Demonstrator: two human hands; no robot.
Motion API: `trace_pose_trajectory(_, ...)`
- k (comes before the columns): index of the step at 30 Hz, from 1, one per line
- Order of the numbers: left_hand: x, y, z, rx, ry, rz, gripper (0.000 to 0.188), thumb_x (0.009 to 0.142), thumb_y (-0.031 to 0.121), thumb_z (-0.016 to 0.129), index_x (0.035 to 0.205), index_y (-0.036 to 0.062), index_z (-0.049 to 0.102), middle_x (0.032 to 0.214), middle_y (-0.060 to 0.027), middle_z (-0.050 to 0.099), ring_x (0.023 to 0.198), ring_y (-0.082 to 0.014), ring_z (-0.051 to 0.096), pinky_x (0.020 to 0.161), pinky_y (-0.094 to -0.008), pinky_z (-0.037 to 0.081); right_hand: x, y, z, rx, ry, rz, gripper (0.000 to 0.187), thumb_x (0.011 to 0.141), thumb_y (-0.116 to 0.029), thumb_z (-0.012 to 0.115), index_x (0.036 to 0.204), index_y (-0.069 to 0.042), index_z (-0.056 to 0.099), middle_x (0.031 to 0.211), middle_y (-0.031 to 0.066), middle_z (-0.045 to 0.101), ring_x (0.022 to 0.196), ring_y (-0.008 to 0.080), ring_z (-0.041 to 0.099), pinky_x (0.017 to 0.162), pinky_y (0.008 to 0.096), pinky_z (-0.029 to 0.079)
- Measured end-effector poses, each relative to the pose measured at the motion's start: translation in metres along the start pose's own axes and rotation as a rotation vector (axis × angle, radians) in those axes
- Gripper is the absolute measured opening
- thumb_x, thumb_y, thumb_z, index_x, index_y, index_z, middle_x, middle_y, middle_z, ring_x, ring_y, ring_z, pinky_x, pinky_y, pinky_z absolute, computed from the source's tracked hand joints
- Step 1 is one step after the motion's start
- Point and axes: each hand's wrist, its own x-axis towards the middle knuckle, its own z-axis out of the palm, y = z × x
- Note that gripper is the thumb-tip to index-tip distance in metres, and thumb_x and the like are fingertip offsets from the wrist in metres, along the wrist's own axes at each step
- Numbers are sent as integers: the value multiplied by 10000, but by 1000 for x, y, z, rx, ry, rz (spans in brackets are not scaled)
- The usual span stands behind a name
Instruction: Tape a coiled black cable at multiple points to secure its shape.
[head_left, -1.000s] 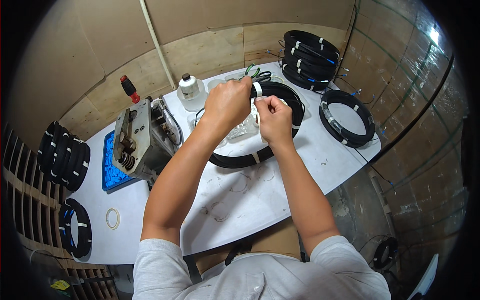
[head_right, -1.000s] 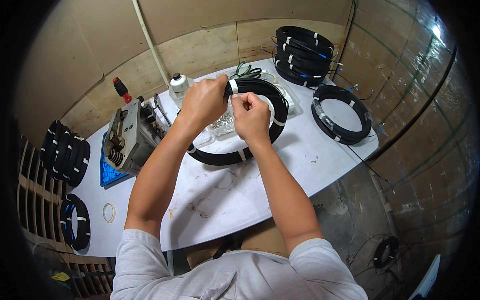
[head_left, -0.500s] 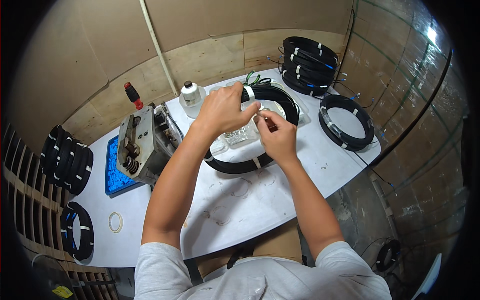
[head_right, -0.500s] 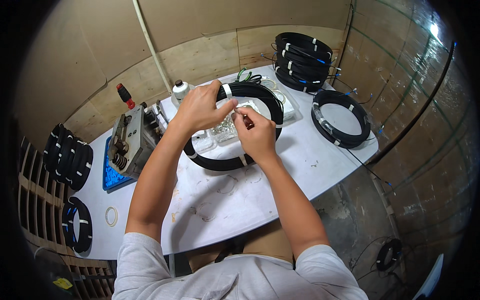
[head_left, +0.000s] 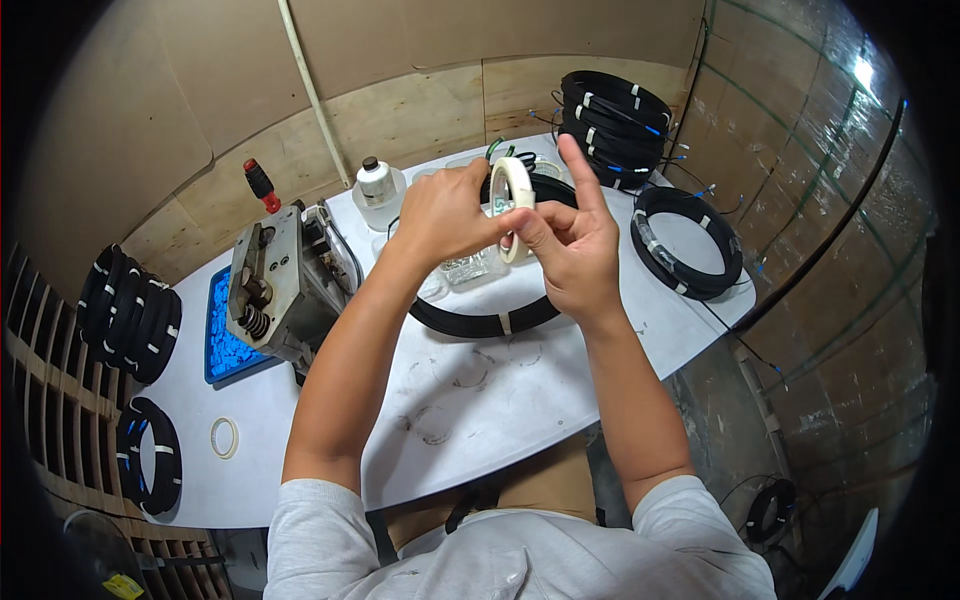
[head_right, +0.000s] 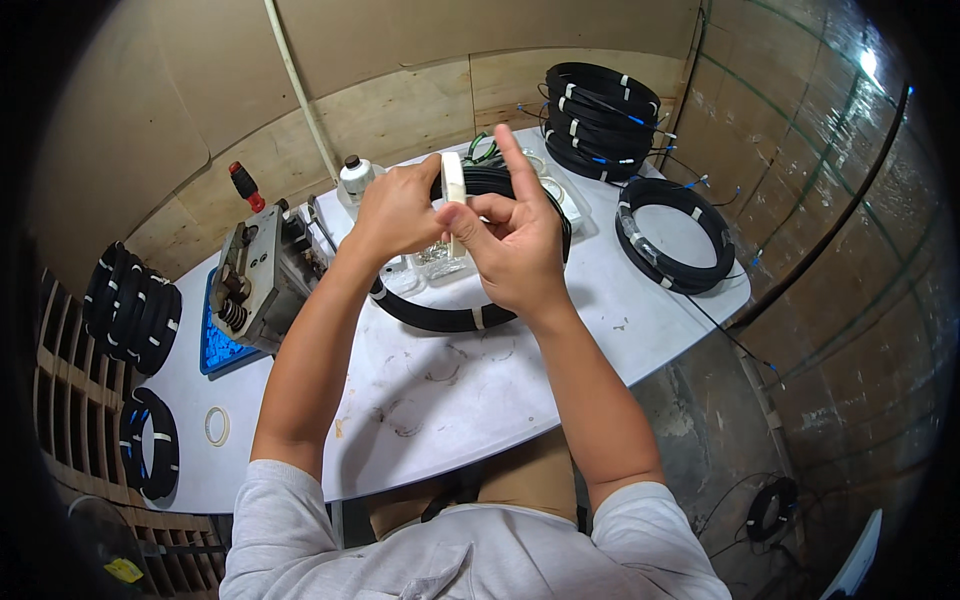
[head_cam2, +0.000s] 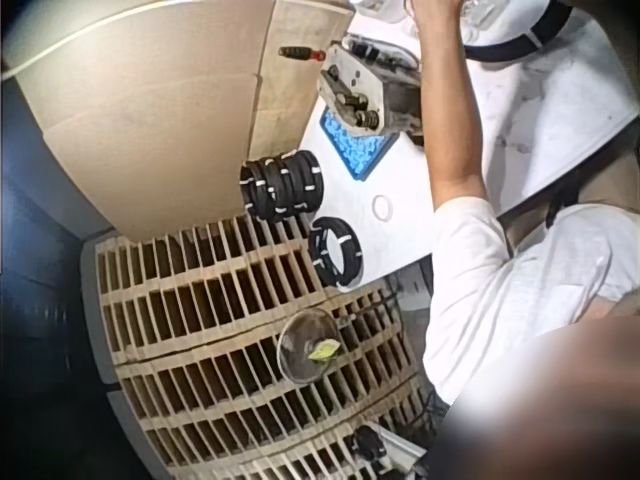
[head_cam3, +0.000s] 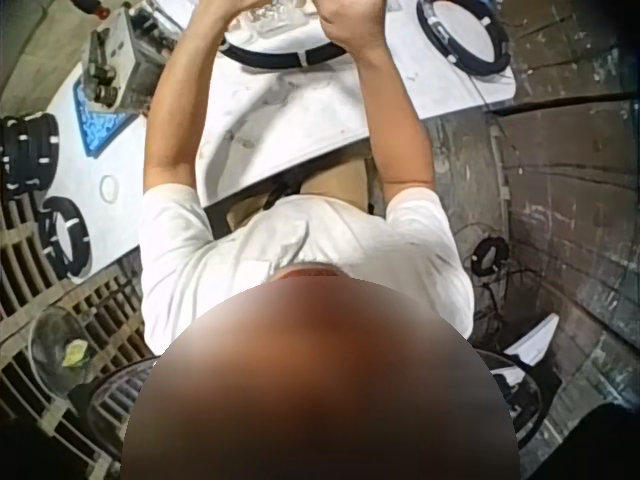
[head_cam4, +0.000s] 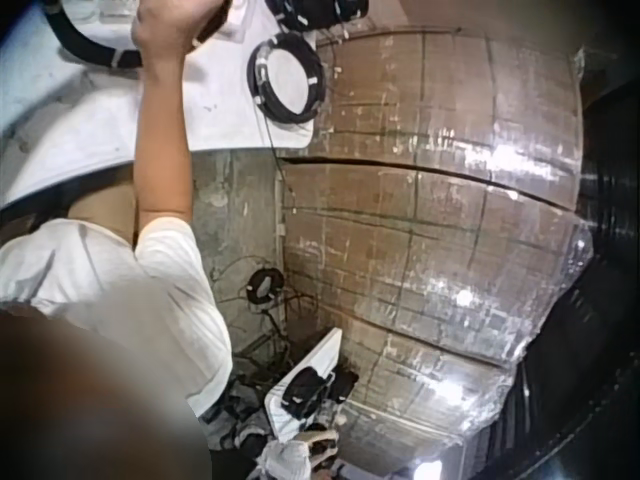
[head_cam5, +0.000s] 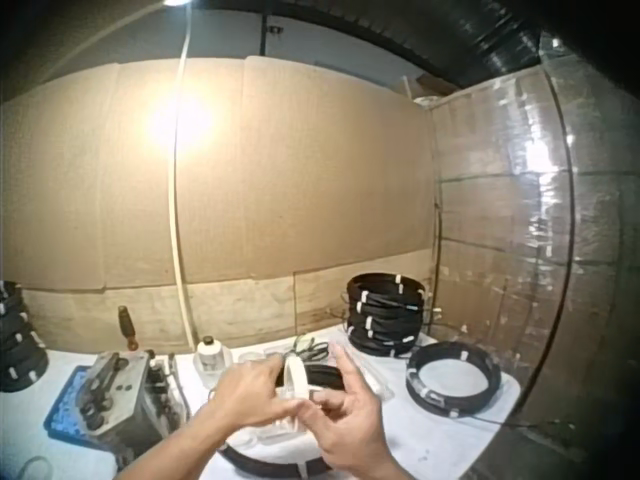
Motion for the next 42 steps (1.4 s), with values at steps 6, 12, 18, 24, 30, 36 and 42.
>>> trace_pose_trajectory(6,-1,5,4,101,25,22,569,704,507,773,904,0,608,758,-215,699,721,-413,703,652,-507,559,13,-9,-3,46,-61,254,594,938,-133,742,1411,63,442,831,101,736,756,118,681,724,250,541)
trace_pose_trajectory(12,-4,11,-3,125,-3,-67,619,739,573,736,910,-10,614,795,-224,707,755,-415,707,678,-508,559,14,-12,-4,-1,-34,313,455,981,-189,700,1303,75,516,867,118,752,759,110,672,739,254,544)
trace_pose_trajectory(18,-10,2,-6,78,48,-94,723,896,711,566,896,-10,611,810,-236,704,749,-413,698,651,-520,535,16,-27,-37,-84,-31,62,519,996,-279,671,1360,62,528,1007,91,761,918,98,681,854,255,541)
trace_pose_trajectory(24,-27,4,-4,96,115,105,563,906,593,659,846,43,557,736,-171,662,647,-397,665,562,-474,515,67,-1,-104,-490,43,-156,307,950,-182,739,1172,14,657,1059,98,751,917,114,676,813,261,541)
trace_pose_trajectory(30,-46,24,-15,47,154,184,426,811,415,799,885,60,575,699,-98,609,601,-324,648,522,-423,505,107,102,-178,-1104,-270,101,224,855,-148,761,1063,-65,758,924,141,748,826,254,700,761,366,534)
trace_pose_trajectory(36,-48,35,-3,107,199,168,279,688,125,754,893,82,570,718,-80,608,608,-315,649,509,-440,506,104,166,-208,-1423,-512,295,284,827,-111,743,1109,-89,758,979,160,748,942,348,696,864,401,537)
trace_pose_trajectory(42,-37,28,-2,128,163,155,251,697,93,720,885,75,555,703,-91,610,605,-328,654,514,-445,515,105,112,-168,-902,-238,266,337,949,-307,709,1191,-73,735,1085,124,749,1007,223,712,893,325,538)
